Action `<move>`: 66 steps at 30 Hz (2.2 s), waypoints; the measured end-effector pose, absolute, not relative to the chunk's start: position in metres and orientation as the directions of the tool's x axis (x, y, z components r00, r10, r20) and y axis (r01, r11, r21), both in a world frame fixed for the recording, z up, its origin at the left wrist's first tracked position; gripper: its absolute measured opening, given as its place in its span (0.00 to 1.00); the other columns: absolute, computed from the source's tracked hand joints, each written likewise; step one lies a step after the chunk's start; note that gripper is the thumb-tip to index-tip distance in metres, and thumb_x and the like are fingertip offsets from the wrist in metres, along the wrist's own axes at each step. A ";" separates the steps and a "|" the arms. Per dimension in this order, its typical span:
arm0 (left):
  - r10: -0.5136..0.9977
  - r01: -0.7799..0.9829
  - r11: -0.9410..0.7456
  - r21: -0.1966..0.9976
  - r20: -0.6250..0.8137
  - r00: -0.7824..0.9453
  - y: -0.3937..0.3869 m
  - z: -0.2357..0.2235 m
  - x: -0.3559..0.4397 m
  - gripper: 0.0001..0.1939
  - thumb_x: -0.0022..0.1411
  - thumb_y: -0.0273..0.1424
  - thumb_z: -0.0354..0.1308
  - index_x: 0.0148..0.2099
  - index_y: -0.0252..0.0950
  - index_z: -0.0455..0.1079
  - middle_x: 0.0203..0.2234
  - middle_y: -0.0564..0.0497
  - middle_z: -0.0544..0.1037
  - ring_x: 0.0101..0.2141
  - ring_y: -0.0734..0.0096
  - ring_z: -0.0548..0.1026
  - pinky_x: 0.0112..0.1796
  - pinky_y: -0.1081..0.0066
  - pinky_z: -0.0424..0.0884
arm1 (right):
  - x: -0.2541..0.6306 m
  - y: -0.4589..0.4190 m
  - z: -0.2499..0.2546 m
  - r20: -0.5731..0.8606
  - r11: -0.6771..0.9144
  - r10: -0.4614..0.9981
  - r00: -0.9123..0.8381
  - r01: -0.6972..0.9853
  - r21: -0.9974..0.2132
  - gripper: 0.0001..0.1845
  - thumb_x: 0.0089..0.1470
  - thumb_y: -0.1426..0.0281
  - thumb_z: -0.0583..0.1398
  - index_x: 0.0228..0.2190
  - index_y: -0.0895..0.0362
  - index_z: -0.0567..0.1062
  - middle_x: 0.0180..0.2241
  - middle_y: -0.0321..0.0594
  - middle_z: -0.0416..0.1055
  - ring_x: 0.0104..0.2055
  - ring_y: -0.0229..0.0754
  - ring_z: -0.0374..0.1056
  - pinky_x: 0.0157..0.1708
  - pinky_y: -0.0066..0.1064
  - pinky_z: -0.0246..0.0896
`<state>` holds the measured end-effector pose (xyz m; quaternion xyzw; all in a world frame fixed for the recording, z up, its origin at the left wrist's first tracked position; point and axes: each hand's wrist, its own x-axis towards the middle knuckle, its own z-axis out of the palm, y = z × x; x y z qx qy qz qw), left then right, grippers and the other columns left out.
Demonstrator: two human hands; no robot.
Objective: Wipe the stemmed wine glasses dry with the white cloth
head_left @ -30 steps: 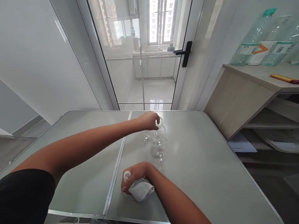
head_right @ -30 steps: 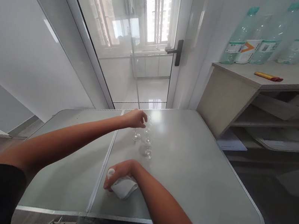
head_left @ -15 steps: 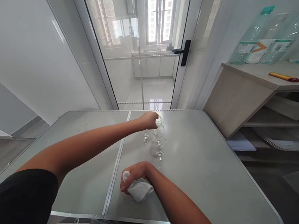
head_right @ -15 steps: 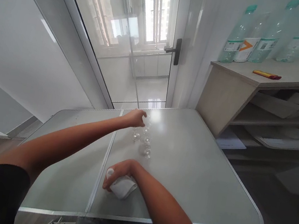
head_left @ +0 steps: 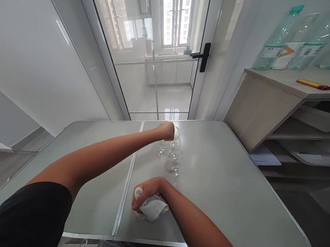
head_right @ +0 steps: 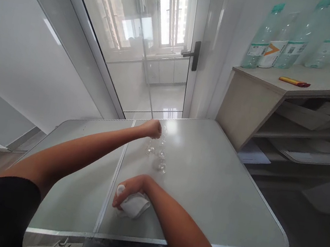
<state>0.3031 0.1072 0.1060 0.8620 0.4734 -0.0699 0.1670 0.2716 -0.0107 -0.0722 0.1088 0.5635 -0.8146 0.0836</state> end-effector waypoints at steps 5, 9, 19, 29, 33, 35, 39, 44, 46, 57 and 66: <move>0.802 0.842 -0.517 0.157 -0.256 0.540 0.104 0.108 0.307 0.10 0.40 0.13 0.64 0.25 0.31 0.76 0.25 0.42 0.81 0.37 0.52 0.81 0.38 0.63 0.78 | 0.272 -0.010 -0.072 -0.245 -0.346 -0.002 -0.969 0.231 -0.909 0.22 0.43 0.57 0.76 0.28 0.63 0.81 0.25 0.34 0.78 0.26 0.36 0.70 0.29 0.25 0.66; 0.804 0.842 -0.521 0.139 -0.251 0.539 0.099 0.111 0.304 0.11 0.39 0.15 0.65 0.28 0.32 0.79 0.24 0.44 0.80 0.36 0.54 0.81 0.35 0.66 0.77 | 0.271 -0.010 -0.072 -0.230 -0.334 0.001 -0.973 0.217 -0.917 0.21 0.43 0.57 0.76 0.28 0.63 0.82 0.26 0.35 0.79 0.29 0.36 0.71 0.31 0.25 0.67; 0.813 0.833 -0.508 0.217 -0.197 0.547 0.101 0.155 0.241 0.11 0.44 0.20 0.65 0.33 0.34 0.82 0.26 0.49 0.82 0.29 0.66 0.79 0.29 0.72 0.72 | 0.278 -0.017 -0.065 -0.230 -0.366 0.021 -0.973 0.207 -0.907 0.19 0.44 0.59 0.74 0.26 0.63 0.80 0.23 0.35 0.77 0.24 0.36 0.69 0.25 0.26 0.64; 0.914 0.929 -0.334 0.158 -0.187 0.361 0.049 0.170 0.082 0.06 0.51 0.26 0.62 0.30 0.36 0.80 0.25 0.52 0.82 0.28 0.69 0.77 0.28 0.73 0.65 | 0.287 -0.018 -0.064 -0.203 -0.332 -0.009 -0.979 0.195 -0.923 0.23 0.45 0.54 0.74 0.24 0.62 0.79 0.20 0.34 0.73 0.22 0.35 0.66 0.22 0.25 0.60; 0.938 0.968 -0.216 0.131 -0.249 0.243 0.030 0.154 0.018 0.05 0.50 0.27 0.62 0.30 0.38 0.80 0.27 0.52 0.83 0.31 0.67 0.79 0.32 0.74 0.67 | 0.289 -0.018 -0.064 -0.212 -0.318 -0.022 -0.977 0.208 -0.925 0.24 0.44 0.53 0.73 0.23 0.63 0.79 0.19 0.34 0.73 0.21 0.34 0.65 0.20 0.24 0.59; 0.936 0.982 -0.157 0.106 -0.300 0.182 0.025 0.149 -0.008 0.06 0.50 0.29 0.62 0.31 0.38 0.80 0.29 0.51 0.84 0.31 0.66 0.80 0.31 0.73 0.68 | 0.289 -0.017 -0.066 -0.214 -0.312 -0.027 -0.976 0.212 -0.926 0.25 0.43 0.52 0.74 0.23 0.62 0.79 0.19 0.34 0.73 0.20 0.34 0.65 0.20 0.24 0.59; 0.942 0.995 -0.069 0.071 -0.323 0.089 0.022 0.144 -0.045 0.09 0.50 0.31 0.61 0.33 0.37 0.81 0.31 0.49 0.85 0.34 0.62 0.82 0.31 0.72 0.69 | 0.290 -0.015 -0.074 -0.217 -0.297 -0.040 -0.975 0.219 -0.929 0.26 0.44 0.51 0.73 0.22 0.62 0.79 0.19 0.35 0.73 0.20 0.34 0.65 0.19 0.24 0.59; 0.954 0.994 -0.030 0.104 -0.294 0.060 0.031 0.137 -0.066 0.09 0.49 0.33 0.62 0.33 0.38 0.81 0.34 0.48 0.86 0.37 0.60 0.82 0.35 0.71 0.72 | 0.292 -0.013 -0.081 -0.207 -0.281 -0.029 -0.978 0.207 -0.937 0.23 0.47 0.52 0.72 0.24 0.62 0.80 0.20 0.34 0.74 0.21 0.34 0.67 0.20 0.23 0.61; 0.949 0.991 -0.013 0.131 -0.311 0.053 0.037 0.133 -0.071 0.10 0.48 0.35 0.63 0.34 0.38 0.80 0.34 0.48 0.86 0.37 0.60 0.82 0.34 0.72 0.72 | 0.292 -0.013 -0.083 -0.203 -0.279 -0.030 -0.979 0.203 -0.939 0.24 0.46 0.52 0.72 0.24 0.62 0.79 0.20 0.34 0.74 0.21 0.34 0.67 0.20 0.23 0.61; 0.936 0.990 -0.074 0.124 -0.333 0.112 0.058 0.117 -0.081 0.11 0.48 0.36 0.62 0.34 0.39 0.81 0.32 0.49 0.85 0.33 0.62 0.82 0.31 0.72 0.70 | 0.291 -0.015 -0.076 -0.187 -0.301 -0.044 -0.981 0.191 -0.934 0.24 0.47 0.53 0.72 0.22 0.63 0.79 0.18 0.34 0.72 0.19 0.34 0.65 0.20 0.24 0.60; 0.935 0.992 -0.056 0.112 -0.341 0.091 0.059 0.112 -0.083 0.14 0.48 0.38 0.64 0.37 0.39 0.82 0.34 0.49 0.86 0.35 0.61 0.82 0.33 0.72 0.71 | 0.291 -0.017 -0.069 -0.195 -0.302 -0.041 -0.980 0.198 -0.932 0.23 0.46 0.54 0.73 0.22 0.62 0.79 0.19 0.34 0.72 0.20 0.33 0.65 0.21 0.23 0.60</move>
